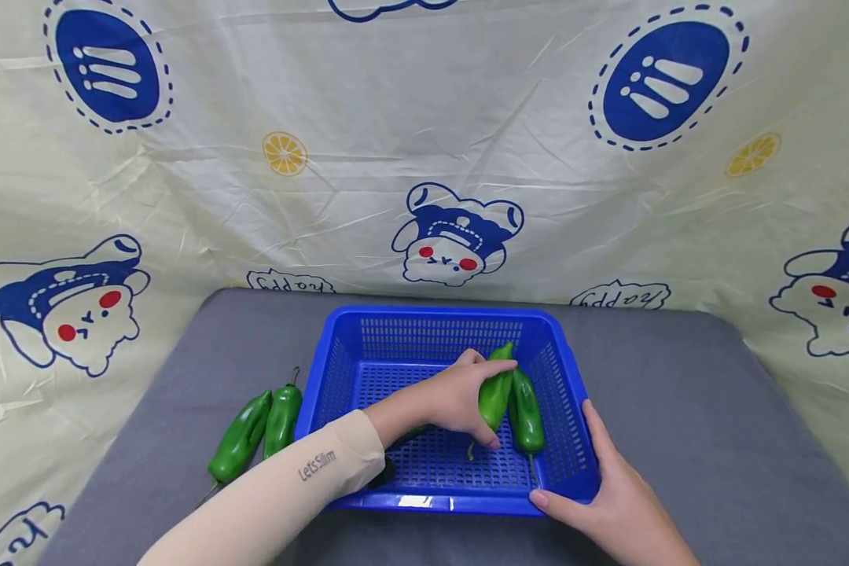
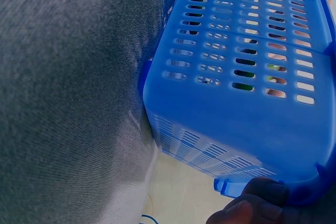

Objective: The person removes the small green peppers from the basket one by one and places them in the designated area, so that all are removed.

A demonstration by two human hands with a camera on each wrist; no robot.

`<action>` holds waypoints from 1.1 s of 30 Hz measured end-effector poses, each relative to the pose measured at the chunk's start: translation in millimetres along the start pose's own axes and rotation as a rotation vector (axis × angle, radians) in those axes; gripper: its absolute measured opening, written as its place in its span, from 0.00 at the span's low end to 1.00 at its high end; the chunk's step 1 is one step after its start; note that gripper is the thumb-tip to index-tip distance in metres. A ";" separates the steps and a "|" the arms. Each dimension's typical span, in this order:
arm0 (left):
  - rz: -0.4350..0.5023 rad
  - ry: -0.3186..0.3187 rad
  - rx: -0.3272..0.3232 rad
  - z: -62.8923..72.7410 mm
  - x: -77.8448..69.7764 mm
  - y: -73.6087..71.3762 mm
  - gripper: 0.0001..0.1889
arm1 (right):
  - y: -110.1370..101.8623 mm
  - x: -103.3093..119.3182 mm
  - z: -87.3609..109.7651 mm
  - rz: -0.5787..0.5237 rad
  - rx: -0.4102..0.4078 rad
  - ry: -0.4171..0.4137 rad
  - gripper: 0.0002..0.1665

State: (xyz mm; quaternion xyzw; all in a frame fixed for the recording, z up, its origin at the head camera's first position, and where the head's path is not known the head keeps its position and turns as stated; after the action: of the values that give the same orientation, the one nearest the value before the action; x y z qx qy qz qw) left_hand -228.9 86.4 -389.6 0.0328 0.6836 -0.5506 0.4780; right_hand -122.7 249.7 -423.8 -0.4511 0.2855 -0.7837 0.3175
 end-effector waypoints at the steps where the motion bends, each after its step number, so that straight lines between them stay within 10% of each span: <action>1: 0.024 0.005 -0.004 5.0 -1.6 -4.0 0.56 | 0.8 -0.5 -0.5 0.002 0.007 0.005 0.76; 18: 0.381 0.012 -0.219 83.1 -17.9 -74.4 0.56 | 5.5 -5.9 -6.4 -0.001 0.072 0.094 0.78; 26: 0.544 0.132 -0.488 148.1 -32.7 -126.6 0.59 | 3.5 -6.3 -5.8 0.010 0.063 0.086 0.78; 33: 0.541 0.194 -0.683 211.3 -15.9 -147.5 0.62 | 3.6 -5.5 -5.5 0.010 0.058 0.074 0.78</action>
State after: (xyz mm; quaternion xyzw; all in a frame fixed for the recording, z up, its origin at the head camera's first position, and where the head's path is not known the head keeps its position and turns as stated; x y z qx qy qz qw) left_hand -174.2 -129.4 -258.9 0.1025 0.8347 -0.1428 0.5219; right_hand -124.6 252.5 -431.7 -0.4108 0.2763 -0.8063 0.3237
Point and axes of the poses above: each hand's wrist, its own z-axis away from the middle knuckle, its own y-axis out of the palm, x = y × z, the point moved 9 cm from there along -z, towards the middle knuckle, and after that the axes turned 12 degrees about y, right-handed, at the moved point
